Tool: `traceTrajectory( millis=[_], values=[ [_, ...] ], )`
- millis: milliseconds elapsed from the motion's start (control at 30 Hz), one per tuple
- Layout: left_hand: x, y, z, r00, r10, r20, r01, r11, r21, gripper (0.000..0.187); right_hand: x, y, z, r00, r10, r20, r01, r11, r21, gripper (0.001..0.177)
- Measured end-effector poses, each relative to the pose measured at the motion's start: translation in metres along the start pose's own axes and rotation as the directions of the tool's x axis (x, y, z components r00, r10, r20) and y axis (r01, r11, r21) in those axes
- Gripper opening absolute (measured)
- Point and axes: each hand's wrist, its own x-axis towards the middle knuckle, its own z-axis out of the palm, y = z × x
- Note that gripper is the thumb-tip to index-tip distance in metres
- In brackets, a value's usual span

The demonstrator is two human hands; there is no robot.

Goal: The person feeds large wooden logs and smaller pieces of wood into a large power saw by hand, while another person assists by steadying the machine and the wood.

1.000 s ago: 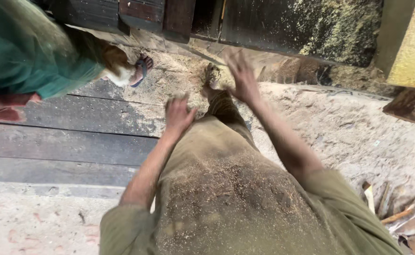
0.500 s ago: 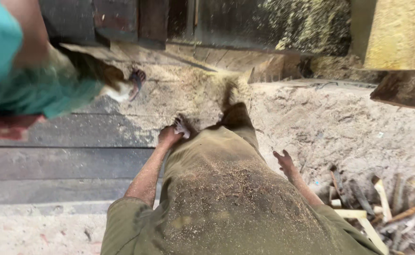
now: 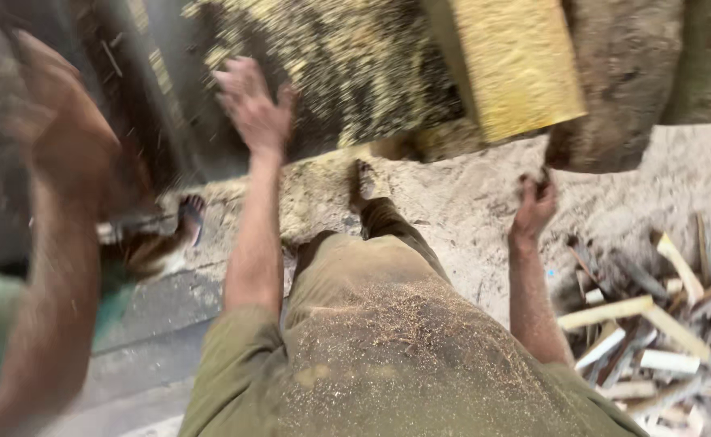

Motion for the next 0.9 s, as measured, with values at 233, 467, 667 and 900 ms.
traceTrajectory(
  millis=[233,467,667,900],
  values=[
    [-0.046,0.189,-0.052,0.518,0.775,0.363,-0.592,0.631,-0.502,0.074,0.077,-0.136,0.025,0.768,-0.632,0.106,0.625,0.702,-0.342,0.029],
    [0.017,0.276,-0.121,0.436,0.9,-0.017,-0.575,0.264,-0.774,0.096,0.125,-0.114,0.065,0.802,-0.504,0.32,0.536,0.373,-0.757,0.045],
    [0.205,0.313,-0.075,0.36,0.883,0.302,-0.83,0.451,-0.327,0.092,0.113,-0.11,0.073,0.817,-0.525,0.239,0.502,0.445,-0.741,0.044],
    [0.251,0.334,-0.061,0.676,0.696,0.241,-0.675,0.717,-0.175,0.088,0.106,-0.147,0.08,0.814,-0.528,0.244,0.509,0.443,-0.738,0.042]
  ],
)
